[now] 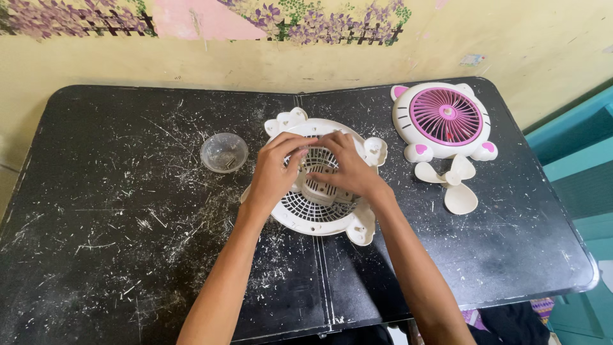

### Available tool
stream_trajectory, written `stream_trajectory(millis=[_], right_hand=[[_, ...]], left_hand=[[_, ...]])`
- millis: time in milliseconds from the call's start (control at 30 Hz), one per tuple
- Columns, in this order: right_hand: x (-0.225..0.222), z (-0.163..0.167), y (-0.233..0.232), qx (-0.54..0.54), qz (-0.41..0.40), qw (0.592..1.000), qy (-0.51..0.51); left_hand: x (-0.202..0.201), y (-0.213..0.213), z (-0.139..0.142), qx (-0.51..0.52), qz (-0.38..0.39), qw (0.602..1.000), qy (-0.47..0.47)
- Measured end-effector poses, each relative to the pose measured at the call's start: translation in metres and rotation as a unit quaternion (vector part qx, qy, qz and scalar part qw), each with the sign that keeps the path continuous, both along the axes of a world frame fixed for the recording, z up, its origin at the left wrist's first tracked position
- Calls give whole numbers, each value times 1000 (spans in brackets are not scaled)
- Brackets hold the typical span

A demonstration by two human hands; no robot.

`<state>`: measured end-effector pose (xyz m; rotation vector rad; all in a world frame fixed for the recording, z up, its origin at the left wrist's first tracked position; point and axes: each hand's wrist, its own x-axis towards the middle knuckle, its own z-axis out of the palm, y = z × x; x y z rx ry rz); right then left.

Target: The person works on a small cat-shaped desk fan lying on a table, manipulating the motor and internal components inside the rear housing and unscrewing small parts by hand. They place removed screws and small hardware into a clear plastic bowl and press components back into the fan housing.

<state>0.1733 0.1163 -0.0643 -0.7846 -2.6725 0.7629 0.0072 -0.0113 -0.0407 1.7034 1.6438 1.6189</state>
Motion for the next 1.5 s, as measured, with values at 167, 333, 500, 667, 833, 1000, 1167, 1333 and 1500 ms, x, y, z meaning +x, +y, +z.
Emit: stream_trajectory(millis=[167,333,500,667,833,1000,1167,1333,1500], right_hand=[[-4,-6,-5,150,-14,989,-4],[-4,-4,-11,172,-62,970,-159],[-3,-5,-11,173,-56,973,-140],[-3,-11,-7,184,-45,973,-130],[-2,-12,-6,175,-40,973,-145],[-3,-12,-4,154,-30,974,-163],[-3,-11,-3,150,-28,976,-157],[-3,-9,-4,151,-33,976,-152],[-3,-9,-6,148,-38,974,-165]], left_hand=[[4,-1,3,56,35,996,63],[8,-2,5,-28,76,996,43],[2,-1,4,-3,15,999,46],[5,2,6,51,48,993,96],[8,5,9,-35,76,996,35],[-1,4,5,-3,6,999,35],[-4,1,5,3,-33,998,50],[2,-4,7,2,17,998,63],[6,-5,6,37,88,991,93]])
